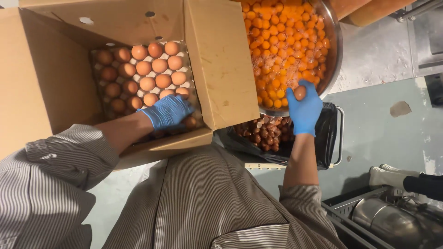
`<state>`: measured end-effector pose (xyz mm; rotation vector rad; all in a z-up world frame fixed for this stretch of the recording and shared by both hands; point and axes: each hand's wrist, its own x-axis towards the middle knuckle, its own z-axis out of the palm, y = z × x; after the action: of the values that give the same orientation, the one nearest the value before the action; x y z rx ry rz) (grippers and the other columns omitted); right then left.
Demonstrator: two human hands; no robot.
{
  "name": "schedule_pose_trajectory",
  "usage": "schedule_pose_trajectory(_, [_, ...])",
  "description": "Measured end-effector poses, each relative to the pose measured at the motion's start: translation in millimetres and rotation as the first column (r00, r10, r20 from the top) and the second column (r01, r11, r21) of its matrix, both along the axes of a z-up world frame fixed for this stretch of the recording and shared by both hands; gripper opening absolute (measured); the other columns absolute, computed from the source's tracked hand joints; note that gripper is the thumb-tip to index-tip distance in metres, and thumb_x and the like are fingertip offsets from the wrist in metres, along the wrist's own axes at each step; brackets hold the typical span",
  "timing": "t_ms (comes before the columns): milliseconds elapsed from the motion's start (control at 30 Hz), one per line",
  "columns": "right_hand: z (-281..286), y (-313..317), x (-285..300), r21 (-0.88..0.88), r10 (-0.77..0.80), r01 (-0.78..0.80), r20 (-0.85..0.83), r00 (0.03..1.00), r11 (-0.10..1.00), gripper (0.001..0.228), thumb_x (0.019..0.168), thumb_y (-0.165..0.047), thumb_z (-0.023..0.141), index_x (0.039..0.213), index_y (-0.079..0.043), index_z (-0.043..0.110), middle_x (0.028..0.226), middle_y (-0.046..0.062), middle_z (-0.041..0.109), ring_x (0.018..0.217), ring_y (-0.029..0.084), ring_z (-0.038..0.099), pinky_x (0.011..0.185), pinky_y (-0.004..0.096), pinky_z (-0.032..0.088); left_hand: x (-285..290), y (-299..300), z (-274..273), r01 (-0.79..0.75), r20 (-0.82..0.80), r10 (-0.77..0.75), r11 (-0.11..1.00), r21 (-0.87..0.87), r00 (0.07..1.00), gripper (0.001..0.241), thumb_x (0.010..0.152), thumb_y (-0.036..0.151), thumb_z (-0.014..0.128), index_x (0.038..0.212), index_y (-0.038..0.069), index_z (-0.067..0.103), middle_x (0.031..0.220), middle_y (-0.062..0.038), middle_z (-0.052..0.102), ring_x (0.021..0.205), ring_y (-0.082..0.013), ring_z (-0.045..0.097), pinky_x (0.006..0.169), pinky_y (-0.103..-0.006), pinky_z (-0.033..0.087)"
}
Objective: Cracking whole eggs from a shipping carton into a large container of liquid.
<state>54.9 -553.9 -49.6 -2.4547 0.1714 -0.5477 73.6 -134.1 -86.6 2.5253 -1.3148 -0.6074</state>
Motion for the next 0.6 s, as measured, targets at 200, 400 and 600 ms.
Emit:
schedule_pose_trajectory(200, [-13.1,0.5,32.3,-0.274,0.017,-0.005,0.040,0.999,0.962,0.029,0.097,-0.032,0.080,0.114,-0.010,0.071,0.099,0.017,0.075,0.090,0.041,0.071,0.078,0.046,0.056,-9.9,-1.5,-23.0,0.019,0.045,-0.019,1.000,-0.011,0.999,0.030,0.084,0.033,0.065,0.104,0.011,0.070,0.094,-0.016,0.070,0.089,-0.0366,0.066,0.071,-0.0500,0.053])
schedule_pose_trajectory(400, [-1.0,-5.8,41.6,-0.257,-0.037,0.036,0.002,0.999,0.966,0.030,0.098,-0.038,0.078,0.110,-0.012,0.071,0.095,0.017,0.075,0.088,0.040,0.073,0.076,0.047,0.057,-15.1,-10.2,-39.8,0.060,0.088,-0.057,0.998,-0.028,0.994,0.020,0.089,0.026,0.059,0.094,0.009,0.068,0.091,-0.016,0.070,0.084,-0.0362,0.068,0.069,-0.0490,0.054])
schedule_pose_trajectory(600, [28.5,-22.3,19.7,-0.158,-0.088,0.100,0.078,0.993,0.982,0.041,0.098,-0.033,0.079,0.129,-0.008,0.070,0.105,0.021,0.076,0.098,0.039,0.074,0.082,0.043,0.057,-19.7,-11.0,-39.3,0.079,0.120,-0.075,0.996,-0.033,0.990,0.020,0.094,0.020,0.054,0.087,0.007,0.067,0.089,-0.016,0.070,0.081,-0.0358,0.069,0.066,-0.0482,0.055])
